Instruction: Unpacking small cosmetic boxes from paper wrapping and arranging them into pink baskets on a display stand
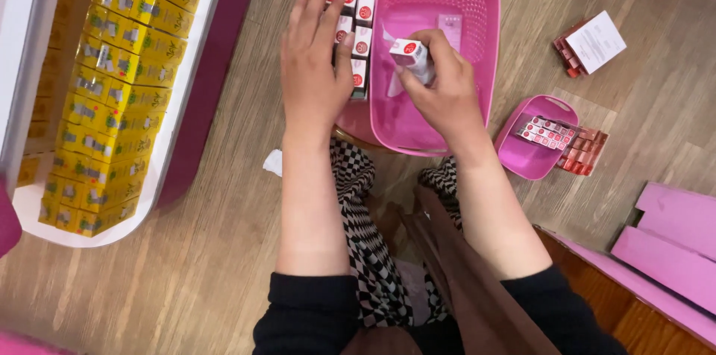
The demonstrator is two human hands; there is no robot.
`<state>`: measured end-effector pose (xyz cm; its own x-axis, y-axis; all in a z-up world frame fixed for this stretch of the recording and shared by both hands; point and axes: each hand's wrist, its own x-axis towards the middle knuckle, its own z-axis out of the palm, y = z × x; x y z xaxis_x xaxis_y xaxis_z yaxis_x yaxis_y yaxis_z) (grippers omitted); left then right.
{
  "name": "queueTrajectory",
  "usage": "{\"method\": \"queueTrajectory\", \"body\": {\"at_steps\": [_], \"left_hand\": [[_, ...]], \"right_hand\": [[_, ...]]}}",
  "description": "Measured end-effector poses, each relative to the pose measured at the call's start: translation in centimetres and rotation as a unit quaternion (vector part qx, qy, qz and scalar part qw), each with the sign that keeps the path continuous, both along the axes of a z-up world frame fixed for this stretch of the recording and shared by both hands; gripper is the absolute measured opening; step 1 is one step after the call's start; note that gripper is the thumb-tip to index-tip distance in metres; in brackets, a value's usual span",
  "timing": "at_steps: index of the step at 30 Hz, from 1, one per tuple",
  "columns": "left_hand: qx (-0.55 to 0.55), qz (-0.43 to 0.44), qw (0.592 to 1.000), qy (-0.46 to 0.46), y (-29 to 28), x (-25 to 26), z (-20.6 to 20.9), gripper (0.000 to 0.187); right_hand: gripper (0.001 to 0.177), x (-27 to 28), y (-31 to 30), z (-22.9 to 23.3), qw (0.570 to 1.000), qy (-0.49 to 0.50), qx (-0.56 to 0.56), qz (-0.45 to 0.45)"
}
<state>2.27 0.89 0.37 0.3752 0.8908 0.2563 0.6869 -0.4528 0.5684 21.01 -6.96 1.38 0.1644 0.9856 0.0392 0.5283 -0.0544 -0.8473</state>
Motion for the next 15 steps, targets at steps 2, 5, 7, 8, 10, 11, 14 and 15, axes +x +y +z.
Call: {"method": "queueTrajectory", "body": {"at_steps": [2, 5, 7, 8, 10, 11, 14, 15], "left_hand": [[-0.023, 0.005, 1.000, 0.016, 0.0, 0.1, -0.7, 0.041], [-0.016, 0.006, 1.000, 0.009, 0.4, 0.3, -1.7, 0.042], [0.011, 0.001, 1.000, -0.012, 0.6, 0.4, -1.9, 0.041], [0.007, 0.005, 1.000, -0.003, 0.7, 0.4, -1.9, 0.042], [0.002, 0.007, 1.000, 0.002, 0.9, 0.4, -1.7, 0.044], [-0.016, 0.013, 0.999, 0.040, 1.0, 0.4, -1.6, 0.049], [-0.058, 0.007, 0.995, 0.086, 1.3, 0.4, -0.7, 0.055], [-0.081, -0.005, 0.992, 0.094, 1.4, 0.4, -0.4, 0.055]], "right_hand": [[0.030, -0.5, 0.3, -0.2, 1.000, 0.008, -0.013, -0.015], [0.025, -0.9, 1.0, -0.5, 0.999, 0.013, -0.031, -0.035], [0.023, -0.6, 1.4, -1.9, 0.998, 0.011, -0.038, -0.039], [0.030, -0.3, 1.5, -3.0, 0.999, -0.016, -0.017, -0.038], [0.037, 0.0, 1.6, -3.9, 0.998, -0.045, 0.004, -0.038], [0.050, -0.1, 1.6, -3.7, 0.996, -0.086, 0.016, -0.035], [0.060, -0.8, 1.7, -2.6, 0.988, -0.146, 0.036, -0.035], [0.057, -1.1, 1.8, -2.1, 0.984, -0.165, 0.044, -0.040]]}}
